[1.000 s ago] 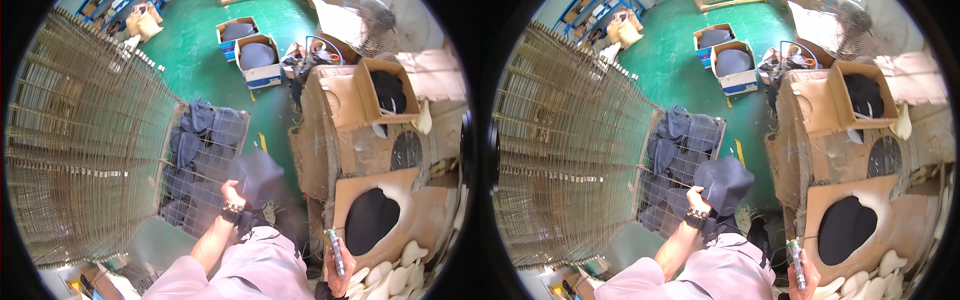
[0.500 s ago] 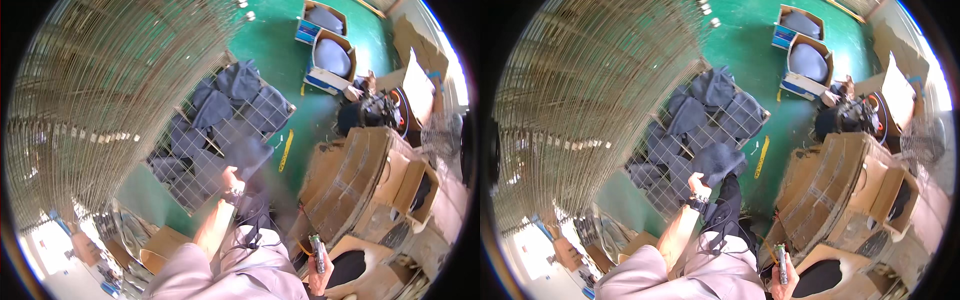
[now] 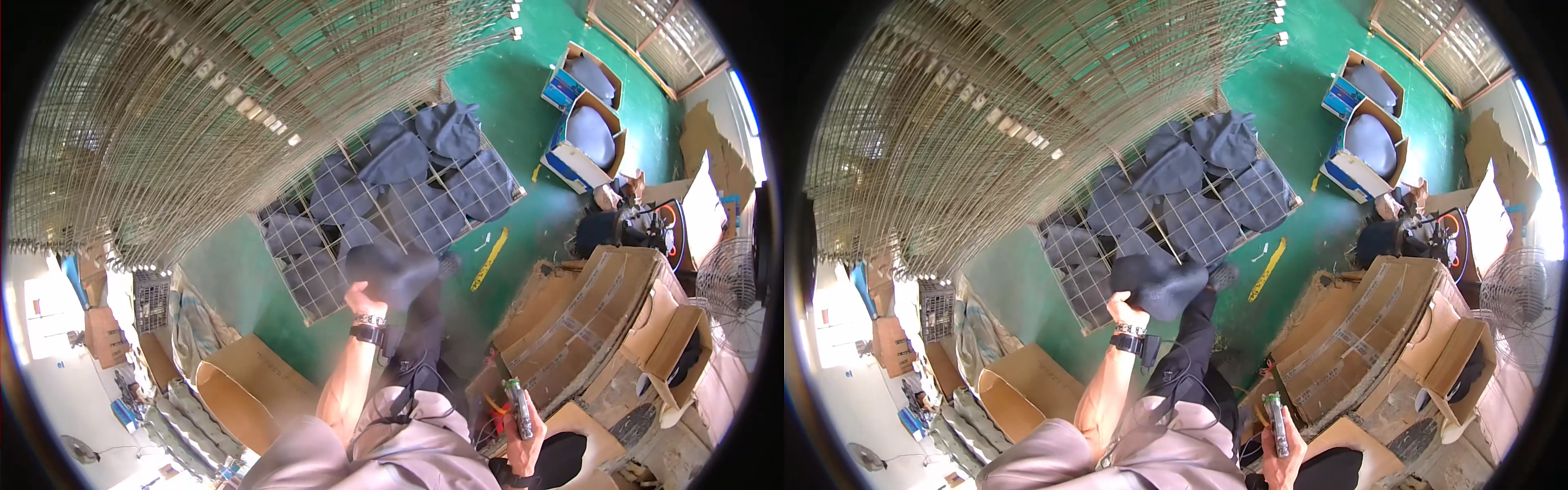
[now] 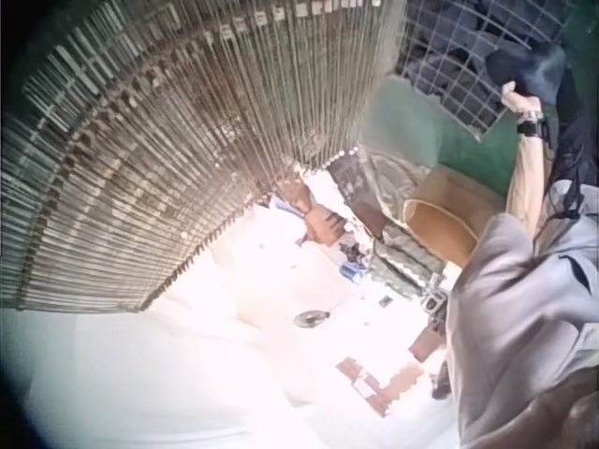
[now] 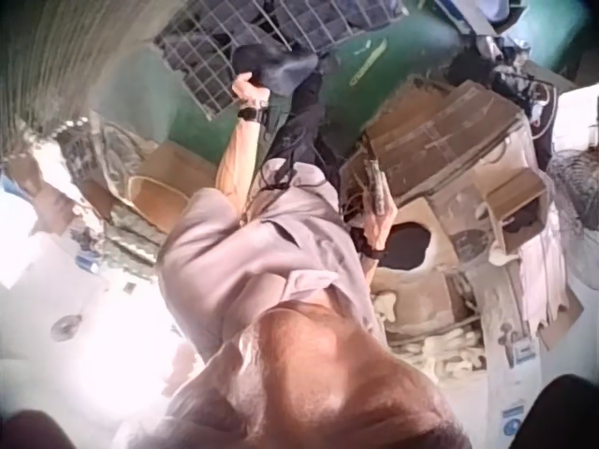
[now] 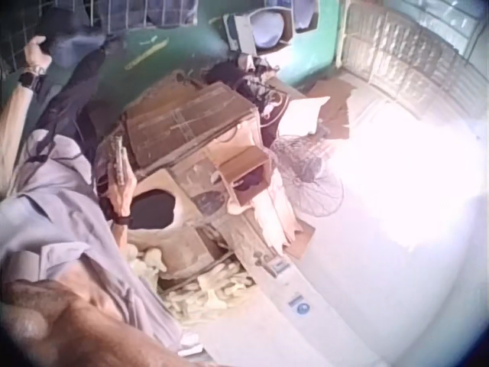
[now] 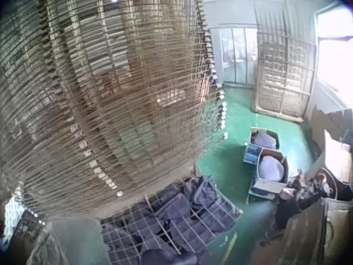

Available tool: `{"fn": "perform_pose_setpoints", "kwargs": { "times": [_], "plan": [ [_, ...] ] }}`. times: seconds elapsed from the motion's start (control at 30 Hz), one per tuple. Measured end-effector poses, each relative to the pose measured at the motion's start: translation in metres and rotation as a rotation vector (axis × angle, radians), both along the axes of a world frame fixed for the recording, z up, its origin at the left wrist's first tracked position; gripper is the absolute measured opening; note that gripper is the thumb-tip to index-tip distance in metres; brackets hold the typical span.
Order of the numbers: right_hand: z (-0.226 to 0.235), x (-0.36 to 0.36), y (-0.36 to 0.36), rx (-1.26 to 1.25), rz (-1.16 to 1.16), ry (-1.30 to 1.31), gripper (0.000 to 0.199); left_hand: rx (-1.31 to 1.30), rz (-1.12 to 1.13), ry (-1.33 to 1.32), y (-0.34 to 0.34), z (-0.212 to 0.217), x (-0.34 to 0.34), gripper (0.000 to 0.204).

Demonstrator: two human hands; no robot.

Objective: The person retrieves dark gray foam parts from a cardboard box and places them on a wooden workbench. They use a handheld spray tool to apply a coating to the surface of the foam parts. The person repeatedly moves between the workbench and a metal drying rack to retrieve and return the parts.

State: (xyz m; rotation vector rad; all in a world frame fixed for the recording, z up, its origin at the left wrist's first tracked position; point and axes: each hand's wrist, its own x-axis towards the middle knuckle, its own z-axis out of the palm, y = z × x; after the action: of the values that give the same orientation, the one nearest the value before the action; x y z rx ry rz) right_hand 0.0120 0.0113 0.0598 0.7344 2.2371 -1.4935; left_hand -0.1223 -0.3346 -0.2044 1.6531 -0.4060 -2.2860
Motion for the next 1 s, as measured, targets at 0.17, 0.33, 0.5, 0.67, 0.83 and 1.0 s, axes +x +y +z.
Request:
{"fn": "perform_pose_setpoints", "kwargs": {
  "times": [0.17,0.33,0.5,0.67,0.83,1.0],
  "plan": [
    [0.004,0.016,-0.030,0.043,-0.017,-0.101,0.051,-0.039,0.013,0.055,-0.064,-0.038,-0.009,0.018],
    [0.004,-0.016,-0.068,0.130,0.138,-0.119,0.043,-0.105,0.056,-0.056,-0.143,-0.094,-0.069,0.024],
    [-0.032,-0.039,-0.102,0.191,0.065,-0.231,0.051,-0.146,0.131,0.201,-0.231,-0.140,-0.127,0.033],
    [-0.042,-0.076,-0.135,0.166,0.111,-0.345,0.048,-0.152,0.035,0.301,-0.282,-0.184,-0.154,0.042],
    [-0.053,-0.076,-0.152,0.125,0.107,-0.366,0.046,-0.258,-0.481,-0.248,-0.275,-0.250,-0.131,0.082],
    [-0.038,-0.052,-0.152,0.111,0.108,-0.236,0.045,-0.919,-1.534,-0.238,-0.180,-0.269,-0.055,0.034]
  ]
}}
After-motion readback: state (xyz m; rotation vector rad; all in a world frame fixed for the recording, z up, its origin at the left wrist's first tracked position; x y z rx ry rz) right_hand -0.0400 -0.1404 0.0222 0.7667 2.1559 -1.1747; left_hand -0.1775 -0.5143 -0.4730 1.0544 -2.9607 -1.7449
